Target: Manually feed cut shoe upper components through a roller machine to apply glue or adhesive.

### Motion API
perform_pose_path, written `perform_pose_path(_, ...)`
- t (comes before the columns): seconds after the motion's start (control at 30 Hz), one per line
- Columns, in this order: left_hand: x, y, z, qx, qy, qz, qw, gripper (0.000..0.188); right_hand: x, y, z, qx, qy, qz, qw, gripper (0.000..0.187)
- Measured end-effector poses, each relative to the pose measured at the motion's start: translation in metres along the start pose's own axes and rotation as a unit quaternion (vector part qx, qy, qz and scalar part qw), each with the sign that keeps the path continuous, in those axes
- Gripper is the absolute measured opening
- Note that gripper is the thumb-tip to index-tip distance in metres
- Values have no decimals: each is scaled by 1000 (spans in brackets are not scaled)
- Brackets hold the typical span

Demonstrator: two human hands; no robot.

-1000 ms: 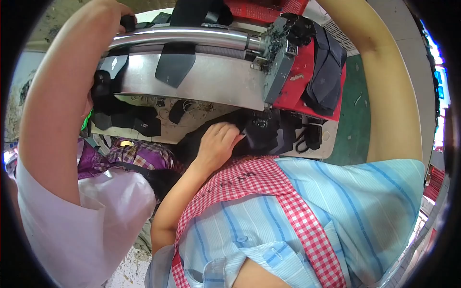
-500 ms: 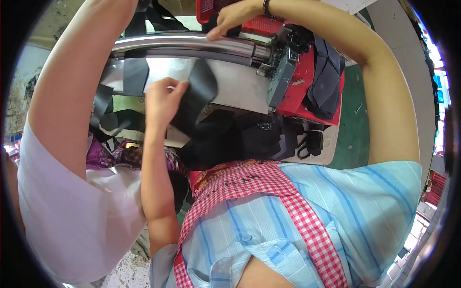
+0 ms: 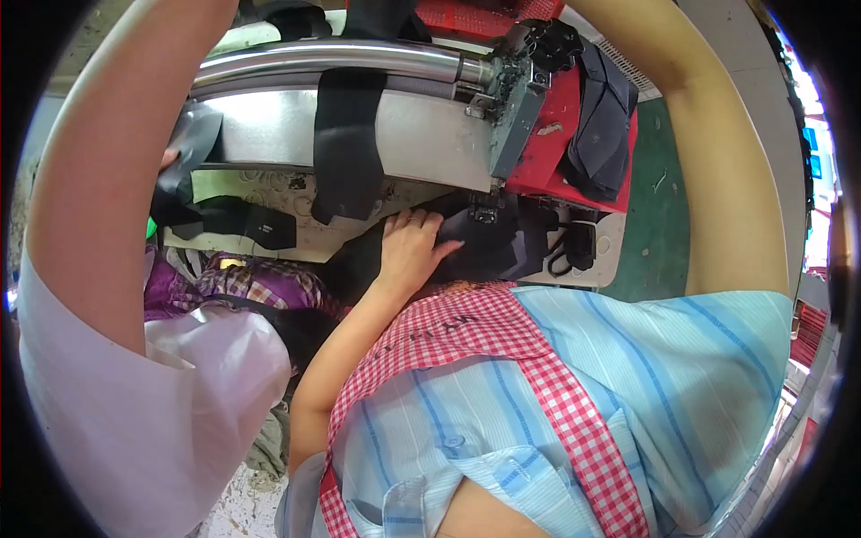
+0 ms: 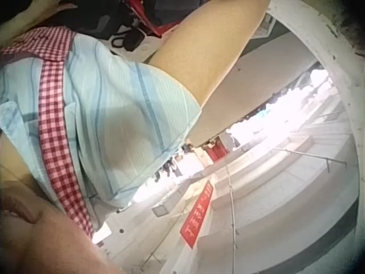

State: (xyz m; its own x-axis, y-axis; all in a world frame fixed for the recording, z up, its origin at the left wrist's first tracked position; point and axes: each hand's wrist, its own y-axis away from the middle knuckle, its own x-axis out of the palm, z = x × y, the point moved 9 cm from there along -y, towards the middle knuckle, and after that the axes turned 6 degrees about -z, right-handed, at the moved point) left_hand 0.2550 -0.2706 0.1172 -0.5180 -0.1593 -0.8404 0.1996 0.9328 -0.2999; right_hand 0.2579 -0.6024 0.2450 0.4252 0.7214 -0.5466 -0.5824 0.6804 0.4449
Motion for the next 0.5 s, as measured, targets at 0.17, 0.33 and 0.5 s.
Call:
perform_pose_path(0.17,-28,-13,-13,43,96,-46,993,14,-83,-32,-7,-195,134,-215,947,58)
perform_pose_path(0.33,-94,-4,16,-99,217,-81,968,17,-106,-5,35,-375,295,-270,836,61)
perform_pose_path(0.5,-108,-23,84,-331,263,-42,905,16,-48,-2,9,-354,376,-159,842,39)
